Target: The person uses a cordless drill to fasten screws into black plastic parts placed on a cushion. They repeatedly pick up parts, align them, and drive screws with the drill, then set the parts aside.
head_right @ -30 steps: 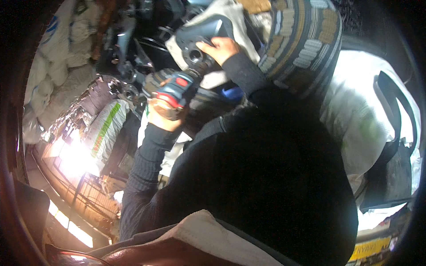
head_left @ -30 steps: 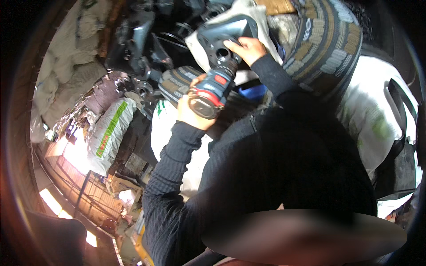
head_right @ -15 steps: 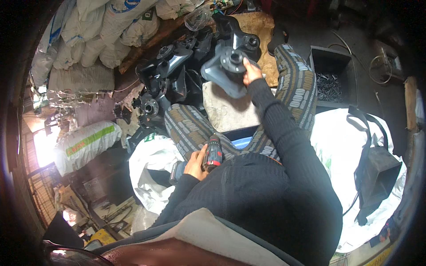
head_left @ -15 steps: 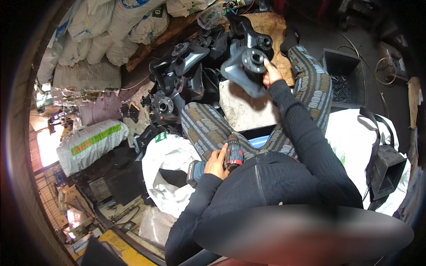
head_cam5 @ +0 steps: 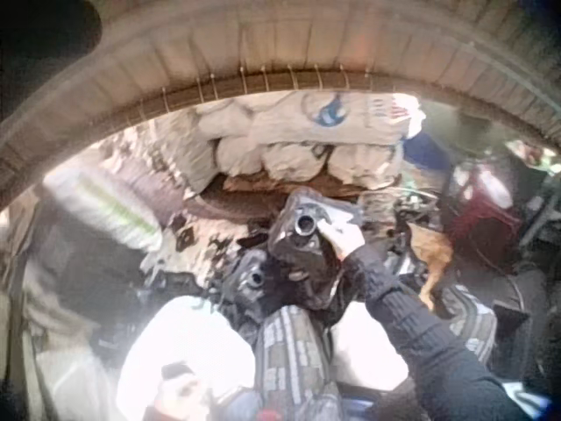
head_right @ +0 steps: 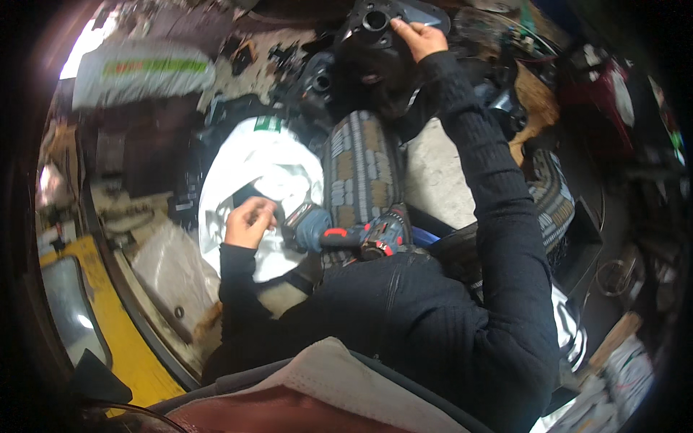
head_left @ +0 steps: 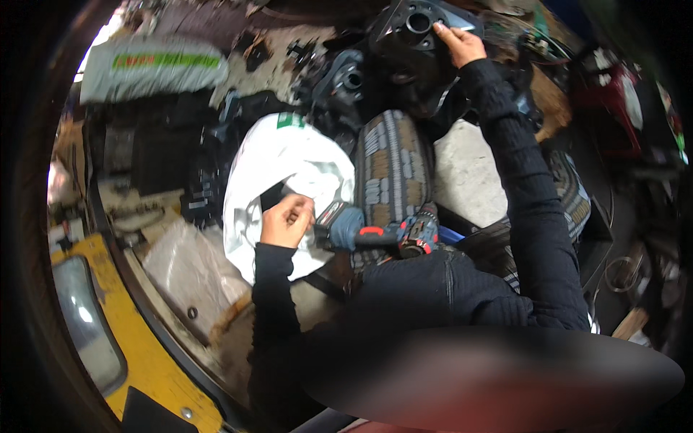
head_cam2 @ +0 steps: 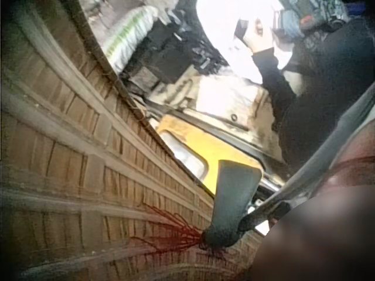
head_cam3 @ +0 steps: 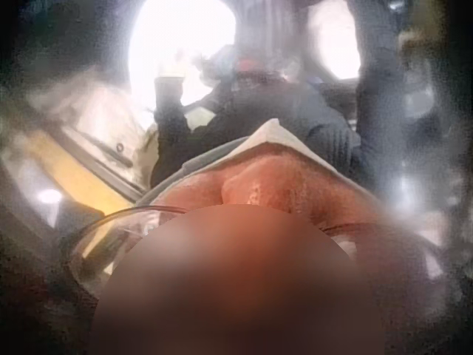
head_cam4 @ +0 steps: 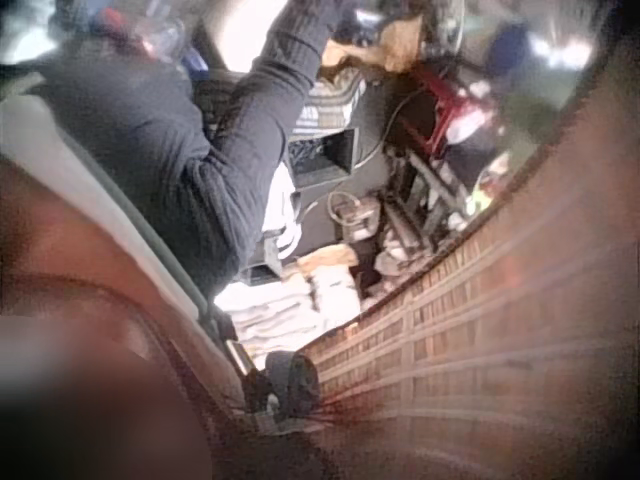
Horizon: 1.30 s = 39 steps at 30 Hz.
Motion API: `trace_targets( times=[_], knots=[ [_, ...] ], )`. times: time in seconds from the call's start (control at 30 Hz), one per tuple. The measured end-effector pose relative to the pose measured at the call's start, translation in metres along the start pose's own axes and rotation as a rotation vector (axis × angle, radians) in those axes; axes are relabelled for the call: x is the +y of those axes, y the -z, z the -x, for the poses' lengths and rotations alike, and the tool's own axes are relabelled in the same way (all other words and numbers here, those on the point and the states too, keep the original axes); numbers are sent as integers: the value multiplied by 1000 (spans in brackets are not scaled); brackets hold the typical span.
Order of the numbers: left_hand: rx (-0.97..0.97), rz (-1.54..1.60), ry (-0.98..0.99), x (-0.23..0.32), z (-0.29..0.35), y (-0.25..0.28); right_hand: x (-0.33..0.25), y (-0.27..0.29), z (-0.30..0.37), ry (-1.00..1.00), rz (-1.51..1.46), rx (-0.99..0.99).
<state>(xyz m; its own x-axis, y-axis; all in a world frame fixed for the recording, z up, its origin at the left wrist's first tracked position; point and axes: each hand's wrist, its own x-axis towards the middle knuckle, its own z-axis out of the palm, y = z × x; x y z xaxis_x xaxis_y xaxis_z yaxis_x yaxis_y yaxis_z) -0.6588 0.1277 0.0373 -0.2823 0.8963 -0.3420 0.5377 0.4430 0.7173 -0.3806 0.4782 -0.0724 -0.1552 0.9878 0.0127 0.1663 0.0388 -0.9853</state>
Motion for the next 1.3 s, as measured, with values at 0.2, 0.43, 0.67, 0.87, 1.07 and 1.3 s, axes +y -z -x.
trace_targets(
  times=[0.2,0.43,0.67,0.87,1.07,1.3],
  knots=[
    [144,-559,160,-145,-19,2,99,-47,-51,169,475,-5],
    [208,-555,469,-203,-123,-2,123,-33,-56,-399,363,120],
    [-317,-963,470,-239,-147,-5,124,-21,8,-787,54,-93],
    [-664,-1339,454,-226,-130,22,99,5,57,-846,-855,-144],
    [-442,-921,-221,-59,-26,69,67,47,132,-411,-1653,-540],
    [53,-85,-404,70,-38,110,36,92,213,-246,-1696,-264]
  ],
)
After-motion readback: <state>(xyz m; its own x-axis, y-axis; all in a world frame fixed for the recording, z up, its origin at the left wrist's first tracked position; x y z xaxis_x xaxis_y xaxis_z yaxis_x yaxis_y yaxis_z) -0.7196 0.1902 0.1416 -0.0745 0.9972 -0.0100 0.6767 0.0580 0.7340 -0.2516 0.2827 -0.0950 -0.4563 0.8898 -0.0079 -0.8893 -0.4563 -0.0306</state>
